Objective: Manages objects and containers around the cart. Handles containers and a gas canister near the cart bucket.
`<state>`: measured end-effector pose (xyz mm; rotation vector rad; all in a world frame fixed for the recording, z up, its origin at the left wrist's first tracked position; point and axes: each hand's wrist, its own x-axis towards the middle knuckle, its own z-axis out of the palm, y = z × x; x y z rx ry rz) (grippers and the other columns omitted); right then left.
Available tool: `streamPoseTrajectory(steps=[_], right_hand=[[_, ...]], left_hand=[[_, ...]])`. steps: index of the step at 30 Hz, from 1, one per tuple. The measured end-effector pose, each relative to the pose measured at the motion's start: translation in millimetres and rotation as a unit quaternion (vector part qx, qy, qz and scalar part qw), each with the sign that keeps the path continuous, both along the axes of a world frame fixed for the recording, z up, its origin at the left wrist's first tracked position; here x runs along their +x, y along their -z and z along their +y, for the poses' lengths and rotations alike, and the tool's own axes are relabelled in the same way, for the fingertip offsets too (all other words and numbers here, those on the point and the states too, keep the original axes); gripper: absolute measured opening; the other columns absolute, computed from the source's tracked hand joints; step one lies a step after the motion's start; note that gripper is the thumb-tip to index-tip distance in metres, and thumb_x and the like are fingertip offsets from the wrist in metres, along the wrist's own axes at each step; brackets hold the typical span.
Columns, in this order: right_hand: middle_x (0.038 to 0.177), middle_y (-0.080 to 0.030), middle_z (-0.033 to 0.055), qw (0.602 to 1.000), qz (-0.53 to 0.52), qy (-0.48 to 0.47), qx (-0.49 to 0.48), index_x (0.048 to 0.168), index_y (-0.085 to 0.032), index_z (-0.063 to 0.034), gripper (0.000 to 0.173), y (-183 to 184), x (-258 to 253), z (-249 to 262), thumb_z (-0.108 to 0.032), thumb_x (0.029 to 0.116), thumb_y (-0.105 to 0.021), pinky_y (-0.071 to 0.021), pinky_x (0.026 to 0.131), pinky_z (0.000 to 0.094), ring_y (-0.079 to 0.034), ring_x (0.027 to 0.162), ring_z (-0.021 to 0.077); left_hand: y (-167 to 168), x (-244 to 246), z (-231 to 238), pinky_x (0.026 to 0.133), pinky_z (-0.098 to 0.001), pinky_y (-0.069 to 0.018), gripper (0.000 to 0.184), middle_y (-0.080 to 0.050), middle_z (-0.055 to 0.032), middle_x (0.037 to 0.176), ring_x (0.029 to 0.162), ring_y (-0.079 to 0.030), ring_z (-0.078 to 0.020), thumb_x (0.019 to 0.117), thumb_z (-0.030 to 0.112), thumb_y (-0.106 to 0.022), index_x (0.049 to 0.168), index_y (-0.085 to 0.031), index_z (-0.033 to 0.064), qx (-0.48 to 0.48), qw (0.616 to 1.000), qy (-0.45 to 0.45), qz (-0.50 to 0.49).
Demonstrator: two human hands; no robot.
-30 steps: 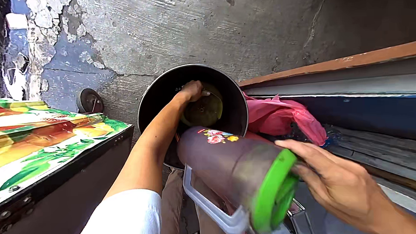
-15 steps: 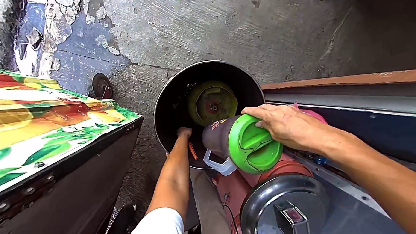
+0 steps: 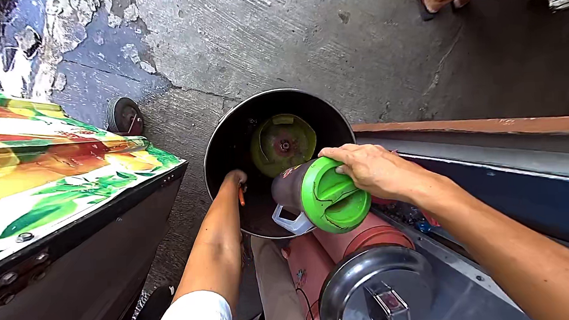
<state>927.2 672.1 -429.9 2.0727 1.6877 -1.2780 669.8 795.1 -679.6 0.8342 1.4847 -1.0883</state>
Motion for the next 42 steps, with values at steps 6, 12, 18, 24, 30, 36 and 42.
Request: streamPoseTrajectory(steps=[6,12,18,24,30,36,42], right_hand=[[0.117,-0.069,0.0106,0.997,-0.008,-0.044,-0.06,0.143,-0.06,-0.0262,0.04,1.2,4.5,39.1,-0.016,0.105,-0.057,-0.0535,0.088,0.0536,-0.068,0.104,0.0314],[0.116,-0.069,0.0119,0.993,0.004,-0.071,-0.095,0.141,-0.061,-0.0208,0.038,8.8,-14.9,61.5,-0.015,0.1034,-0.059,-0.0527,0.089,0.0531,-0.067,0.105,0.0325],[0.117,-0.066,0.0144,0.976,0.057,-0.053,-0.204,0.142,-0.051,-0.015,0.041,26.5,-36.5,48.2,-0.027,0.104,-0.06,-0.0538,0.09,0.0542,-0.067,0.107,0.033],[0.118,-0.069,0.0143,0.994,0.076,-0.006,0.08,0.128,-0.068,-0.014,0.034,114.3,-38.4,104.5,-0.035,0.103,-0.061,-0.0535,0.095,0.0548,-0.068,0.109,0.0321],[0.149,-0.053,0.0205,0.97,-0.087,-0.225,0.016,0.148,-0.054,-0.0136,0.049,211.2,-79.3,156.1,0.001,0.1018,-0.052,-0.0386,0.113,0.0601,-0.047,0.14,0.0409],[0.128,-0.063,0.028,0.965,-0.108,-0.177,-0.16,0.121,-0.068,0.0011,0.028,195.7,-87.6,188.6,-0.017,0.0997,-0.064,-0.0468,0.097,0.069,-0.058,0.124,0.0483],[0.113,-0.067,0.0242,0.941,-0.092,-0.221,-0.239,0.107,-0.07,0.0015,0.017,168.9,-85.6,139.3,-0.007,0.0926,-0.069,-0.0513,0.093,0.0613,-0.063,0.114,0.0436]], left_hand=[[1.8,-1.6,3.4,0.061,-0.0263,-0.0531,0.019,-0.061,-0.0079,0.085,0.064,-0.06,-0.0135,0.0981,0.003,-0.051,0.117,-0.057,0.0017,-0.021,0.999,0.037,-0.004],[9.4,-10.4,-30.8,0.057,-0.0244,-0.0502,0.017,-0.052,-0.0058,0.082,0.059,-0.053,-0.0115,0.1014,0.003,-0.046,0.116,-0.054,-0.0002,-0.004,0.998,-0.055,-0.04],[5.8,-18.4,-26.2,0.055,-0.025,-0.0492,0.017,-0.052,-0.0059,0.081,0.058,-0.052,-0.0121,0.1002,0.004,-0.048,0.116,-0.054,0.0005,0.003,0.993,-0.112,-0.029],[-3.6,-17.4,-25.5,0.063,-0.0283,-0.0507,0.022,-0.055,-0.008,0.091,0.068,-0.055,-0.0139,0.102,0.007,-0.046,0.121,-0.055,0.0005,0.001,0.998,-0.062,-0.033],[1.1,-18.0,-31.0,0.087,-0.041,-0.0538,0.032,-0.062,-0.0201,0.121,0.102,-0.063,-0.0251,0.1012,0.009,-0.051,0.129,-0.057,-0.0057,0.012,0.998,-0.016,-0.062],[-5.5,-17.2,-16.9,0.092,-0.0426,-0.0516,0.031,-0.06,-0.0205,0.125,0.108,-0.062,-0.0267,0.1012,0.009,-0.053,0.127,-0.058,-0.006,-0.004,0.997,0.041,-0.072],[-26.0,-18.9,-15.8,0.094,-0.0417,-0.052,0.035,-0.059,-0.0213,0.13,0.112,-0.062,-0.0272,0.0999,0.007,-0.054,0.132,-0.054,-0.006,0.011,0.996,0.039,-0.084]])
